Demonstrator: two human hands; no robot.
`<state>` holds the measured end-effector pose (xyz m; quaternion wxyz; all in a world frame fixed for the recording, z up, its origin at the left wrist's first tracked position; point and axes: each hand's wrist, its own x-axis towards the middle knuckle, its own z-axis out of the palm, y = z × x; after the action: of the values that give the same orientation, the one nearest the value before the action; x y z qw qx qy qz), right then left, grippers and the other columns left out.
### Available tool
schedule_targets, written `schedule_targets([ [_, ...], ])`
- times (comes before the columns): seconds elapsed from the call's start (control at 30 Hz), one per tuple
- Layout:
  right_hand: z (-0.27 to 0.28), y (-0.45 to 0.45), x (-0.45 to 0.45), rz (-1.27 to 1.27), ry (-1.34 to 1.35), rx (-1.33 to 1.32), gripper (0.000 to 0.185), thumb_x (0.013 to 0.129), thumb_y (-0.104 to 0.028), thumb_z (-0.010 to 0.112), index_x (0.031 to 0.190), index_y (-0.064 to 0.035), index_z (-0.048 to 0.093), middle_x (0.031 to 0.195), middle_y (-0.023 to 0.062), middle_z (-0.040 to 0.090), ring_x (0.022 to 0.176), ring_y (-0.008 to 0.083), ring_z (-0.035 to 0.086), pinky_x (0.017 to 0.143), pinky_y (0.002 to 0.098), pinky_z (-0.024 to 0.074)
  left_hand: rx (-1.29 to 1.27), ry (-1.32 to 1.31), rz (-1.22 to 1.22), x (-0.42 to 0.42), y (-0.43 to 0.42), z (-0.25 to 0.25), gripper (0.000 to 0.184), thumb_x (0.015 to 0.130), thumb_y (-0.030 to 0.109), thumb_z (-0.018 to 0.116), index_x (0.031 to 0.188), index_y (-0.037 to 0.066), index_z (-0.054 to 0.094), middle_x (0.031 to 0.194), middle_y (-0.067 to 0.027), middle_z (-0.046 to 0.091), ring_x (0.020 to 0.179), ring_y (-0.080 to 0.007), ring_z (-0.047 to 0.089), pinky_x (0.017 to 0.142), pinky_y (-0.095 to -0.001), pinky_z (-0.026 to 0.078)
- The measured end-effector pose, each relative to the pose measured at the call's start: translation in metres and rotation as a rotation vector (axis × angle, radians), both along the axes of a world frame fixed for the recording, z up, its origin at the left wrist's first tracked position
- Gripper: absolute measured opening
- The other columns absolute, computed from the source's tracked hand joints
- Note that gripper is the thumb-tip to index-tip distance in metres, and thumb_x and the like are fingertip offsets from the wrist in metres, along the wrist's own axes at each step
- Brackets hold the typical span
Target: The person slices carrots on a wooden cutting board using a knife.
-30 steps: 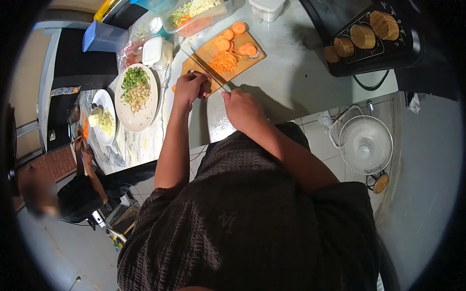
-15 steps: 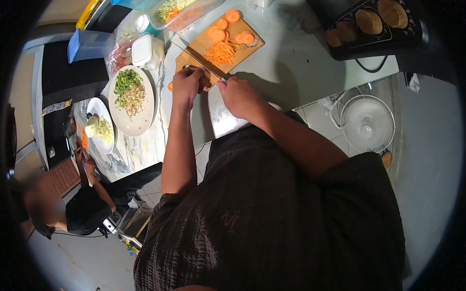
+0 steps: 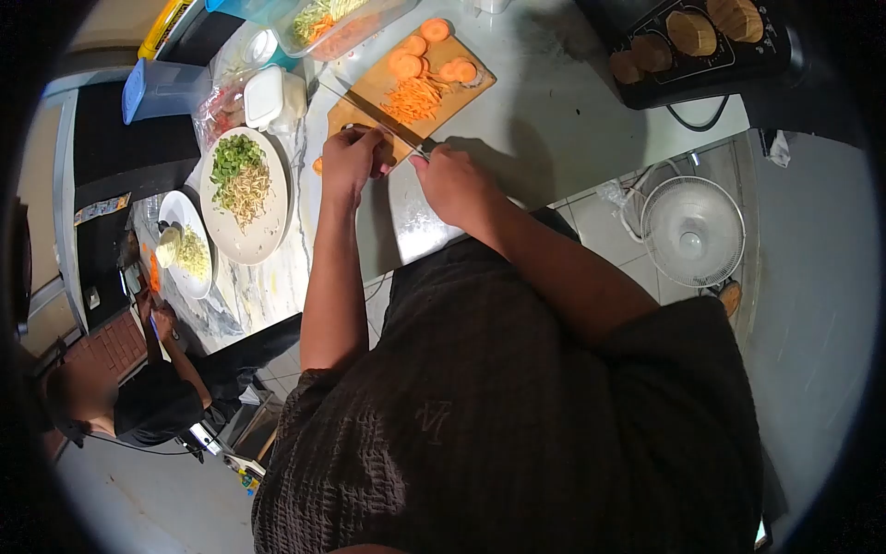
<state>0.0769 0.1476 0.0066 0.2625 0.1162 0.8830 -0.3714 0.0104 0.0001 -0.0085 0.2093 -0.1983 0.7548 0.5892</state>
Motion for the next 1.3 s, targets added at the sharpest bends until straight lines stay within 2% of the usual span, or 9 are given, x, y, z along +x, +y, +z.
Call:
schedule_targets([
  [0.1,-0.002,-0.002,0.007,-0.029,0.099,0.061,0.050,0.099,-0.040,0.044,0.092,0.0073,0.059,0.090,0.0301,0.064,0.090,0.0464,0.062,0.081,0.0510,0.0495,0.019,-0.009,0.009,0.002,0.001,0.001,0.019,0.088,0.012,0.062,0.083,-0.007,0.061,0.060,-0.0085,0.058,0.044,-0.0147,0.054,0.042,-0.0262,0.040],
  [0.53,-0.001,0.015,0.015,-0.020,0.078,0.130,0.048,0.099,-0.039,0.042,0.095,0.0055,0.059,0.089,0.0301,0.064,0.090,0.0459,0.062,0.080,0.0511,0.0491,0.047,-0.007,0.003,0.002,-0.003,-0.002,0.021,0.089,0.013,0.061,0.081,-0.006,0.059,0.059,-0.0075,0.056,0.044,-0.0150,0.054,0.042,-0.0267,0.043],
  [0.7,-0.005,0.013,0.016,-0.011,0.127,0.082,0.052,0.099,-0.043,0.040,0.096,0.0063,0.058,0.086,0.0304,0.064,0.089,0.0470,0.062,0.083,0.0519,0.0471,0.091,-0.008,0.018,0.003,-0.003,0.002,0.024,0.090,0.015,0.062,0.077,-0.005,0.057,0.058,-0.0075,0.055,0.044,-0.0159,0.055,0.042,-0.0270,0.041],
  [0.93,-0.003,0.013,0.014,0.012,0.200,0.094,0.050,0.098,-0.040,0.041,0.092,0.0060,0.059,0.084,0.0295,0.064,0.087,0.0472,0.061,0.084,0.0523,0.0463,0.109,-0.001,0.012,0.005,-0.007,-0.005,0.022,0.091,0.015,0.061,0.077,-0.002,0.056,0.059,-0.0073,0.056,0.044,-0.0151,0.053,0.042,-0.0265,0.042],
  [1.0,-0.008,0.013,0.014,-0.008,0.253,0.074,0.045,0.097,-0.038,0.043,0.087,0.0037,0.058,0.082,0.0291,0.063,0.084,0.0473,0.060,0.077,0.0538,0.0455,0.129,0.005,0.003,0.004,-0.007,-0.007,0.023,0.091,0.014,0.060,0.075,-0.003,0.056,0.059,-0.0081,0.057,0.044,-0.0150,0.054,0.042,-0.0262,0.042],
  [1.13,-0.006,0.011,0.012,-0.008,0.242,0.033,0.044,0.097,-0.037,0.044,0.087,0.0037,0.058,0.082,0.0287,0.063,0.085,0.0473,0.060,0.078,0.0538,0.0452,0.103,0.003,0.016,0.006,-0.005,-0.001,0.022,0.092,0.013,0.059,0.077,-0.003,0.056,0.060,-0.0080,0.057,0.044,-0.0146,0.053,0.042,-0.0255,0.041],
  [1.2,-0.001,0.010,0.010,0.018,0.177,0.019,0.047,0.097,-0.038,0.043,0.091,0.0052,0.059,0.085,0.0285,0.064,0.087,0.0460,0.062,0.083,0.0519,0.0465,0.108,-0.012,0.047,0.005,-0.003,0.002,0.022,0.091,0.013,0.060,0.077,-0.003,0.056,0.060,-0.0079,0.056,0.044,-0.0146,0.053,0.041,-0.0255,0.041],
  [1.3,-0.005,0.010,0.009,0.039,0.175,0.015,0.047,0.097,-0.038,0.043,0.090,0.0054,0.059,0.086,0.0284,0.064,0.087,0.0460,0.062,0.081,0.0518,0.0469,0.118,-0.003,0.039,0.003,-0.003,0.000,0.021,0.091,0.011,0.060,0.077,-0.004,0.056,0.059,-0.0079,0.055,0.043,-0.0147,0.052,0.040,-0.0257,0.040],
])
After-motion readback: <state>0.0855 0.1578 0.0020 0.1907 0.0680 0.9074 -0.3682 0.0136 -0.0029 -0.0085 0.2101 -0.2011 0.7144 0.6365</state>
